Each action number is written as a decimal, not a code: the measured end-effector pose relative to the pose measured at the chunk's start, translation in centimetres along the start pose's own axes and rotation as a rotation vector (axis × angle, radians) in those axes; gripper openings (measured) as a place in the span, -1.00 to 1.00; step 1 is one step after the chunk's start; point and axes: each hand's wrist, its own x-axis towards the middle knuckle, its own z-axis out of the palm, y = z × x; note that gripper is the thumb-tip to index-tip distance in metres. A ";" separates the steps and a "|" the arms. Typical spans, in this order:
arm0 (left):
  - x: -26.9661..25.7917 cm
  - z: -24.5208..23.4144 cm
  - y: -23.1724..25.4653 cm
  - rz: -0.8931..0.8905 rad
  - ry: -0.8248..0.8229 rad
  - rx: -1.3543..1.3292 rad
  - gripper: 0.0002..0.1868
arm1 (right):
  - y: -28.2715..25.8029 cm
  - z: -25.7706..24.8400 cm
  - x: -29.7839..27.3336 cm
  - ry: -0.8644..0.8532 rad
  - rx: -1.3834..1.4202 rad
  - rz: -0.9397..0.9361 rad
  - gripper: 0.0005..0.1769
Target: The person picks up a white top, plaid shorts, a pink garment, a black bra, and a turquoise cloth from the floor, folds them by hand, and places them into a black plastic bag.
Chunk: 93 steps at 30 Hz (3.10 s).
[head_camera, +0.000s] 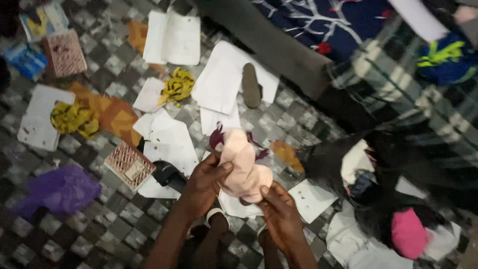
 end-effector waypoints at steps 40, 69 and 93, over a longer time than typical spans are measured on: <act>-18.5 36.1 7.8 0.517 0.233 0.705 -0.73 | -20.0 3.9 -27.6 -0.215 -0.980 -0.317 0.41; -13.6 32.3 7.0 -0.031 -0.056 0.953 -0.05 | -24.9 11.3 -25.6 -0.409 0.020 -0.429 -0.50; -12.3 31.6 11.4 0.364 -0.250 1.949 -0.63 | -32.0 -11.1 -29.7 -0.105 -0.441 -0.737 -0.68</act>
